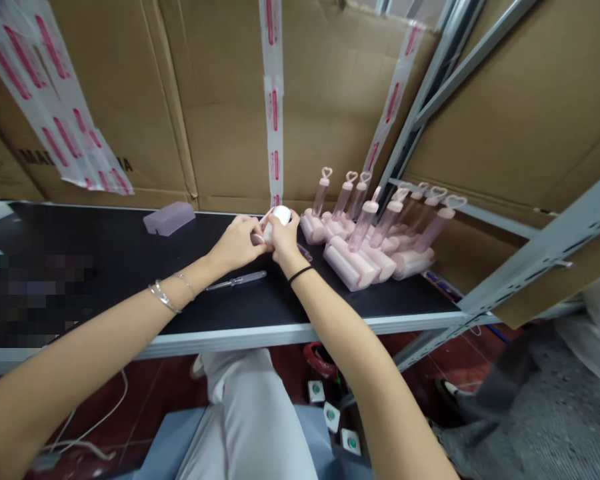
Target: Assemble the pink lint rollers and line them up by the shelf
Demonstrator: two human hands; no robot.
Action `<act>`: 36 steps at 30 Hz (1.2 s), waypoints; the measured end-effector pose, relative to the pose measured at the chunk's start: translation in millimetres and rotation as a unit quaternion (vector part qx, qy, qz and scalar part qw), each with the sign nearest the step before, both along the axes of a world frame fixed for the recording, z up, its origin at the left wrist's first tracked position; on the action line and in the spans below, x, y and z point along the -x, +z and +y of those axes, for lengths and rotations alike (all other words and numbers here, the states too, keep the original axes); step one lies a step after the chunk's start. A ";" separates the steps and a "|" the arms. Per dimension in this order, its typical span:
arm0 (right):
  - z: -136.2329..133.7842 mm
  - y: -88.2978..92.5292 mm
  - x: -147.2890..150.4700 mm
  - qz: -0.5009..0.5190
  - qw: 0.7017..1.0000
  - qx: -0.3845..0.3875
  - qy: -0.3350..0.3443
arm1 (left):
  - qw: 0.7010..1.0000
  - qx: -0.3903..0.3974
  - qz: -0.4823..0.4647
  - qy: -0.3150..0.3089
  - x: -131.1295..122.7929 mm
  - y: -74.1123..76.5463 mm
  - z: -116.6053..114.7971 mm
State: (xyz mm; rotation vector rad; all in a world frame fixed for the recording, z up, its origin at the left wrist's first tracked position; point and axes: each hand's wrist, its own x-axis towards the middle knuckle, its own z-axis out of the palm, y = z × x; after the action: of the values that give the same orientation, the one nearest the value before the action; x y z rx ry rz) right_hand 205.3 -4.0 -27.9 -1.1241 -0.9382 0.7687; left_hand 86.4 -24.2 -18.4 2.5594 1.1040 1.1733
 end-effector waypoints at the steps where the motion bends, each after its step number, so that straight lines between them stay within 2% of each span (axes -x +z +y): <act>1: -0.6 1.6 1.0 0.019 1.000 0.004 -0.002 | 1.000 -0.003 0.001 0.002 -0.3 0.6 -0.7; 4: 1.0 3.2 -0.5 0.038 0.999 0.033 -0.008 | 1.000 0.007 0.013 0.003 -0.2 2.0 -1.7; 7: 6.6 0.0 -6.9 -0.009 0.998 0.055 0.003 | 0.999 -0.014 0.033 0.004 0.9 2.8 -2.1; 10: 9.2 -0.9 -11.4 -0.049 0.998 0.040 0.025 | 0.997 -0.056 0.056 0.016 1.3 4.6 -2.4; 16: -3.3 11.8 -7.9 0.023 0.999 0.009 -0.021 | 0.990 -0.075 0.113 0.043 -5.7 8.8 -4.7; 19: -8.0 15.4 -7.1 0.028 0.998 -0.011 -0.048 | 0.987 -0.098 0.124 0.040 -8.7 7.5 -5.2; 23: -7.8 17.8 -7.6 0.048 0.998 0.009 -0.035 | 0.986 -0.100 0.127 0.032 -9.0 4.7 -2.8; 28: -5.2 14.3 -8.6 0.008 0.998 -0.012 -0.060 | 0.986 -0.102 0.132 0.022 -8.3 3.0 -1.5; 31: -6.1 9.2 -7.3 -0.015 0.998 -0.025 -0.054 | 0.990 -0.087 0.110 0.033 -6.6 1.0 -4.3; 34: -7.8 5.7 -4.2 -0.020 0.997 -0.057 -0.046 | 0.996 -0.061 0.052 0.044 -3.9 -2.8 -5.8; 36: -8.5 4.8 -2.0 0.000 0.995 -0.088 -0.043 | 0.996 -0.072 0.006 0.050 -2.4 -5.7 -4.4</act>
State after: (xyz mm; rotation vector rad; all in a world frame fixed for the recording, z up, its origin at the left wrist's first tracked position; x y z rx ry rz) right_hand 207.3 -12.4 -23.1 -1.0025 -0.9323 0.6044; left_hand 88.8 -28.6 -24.1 2.6471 1.2044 1.3073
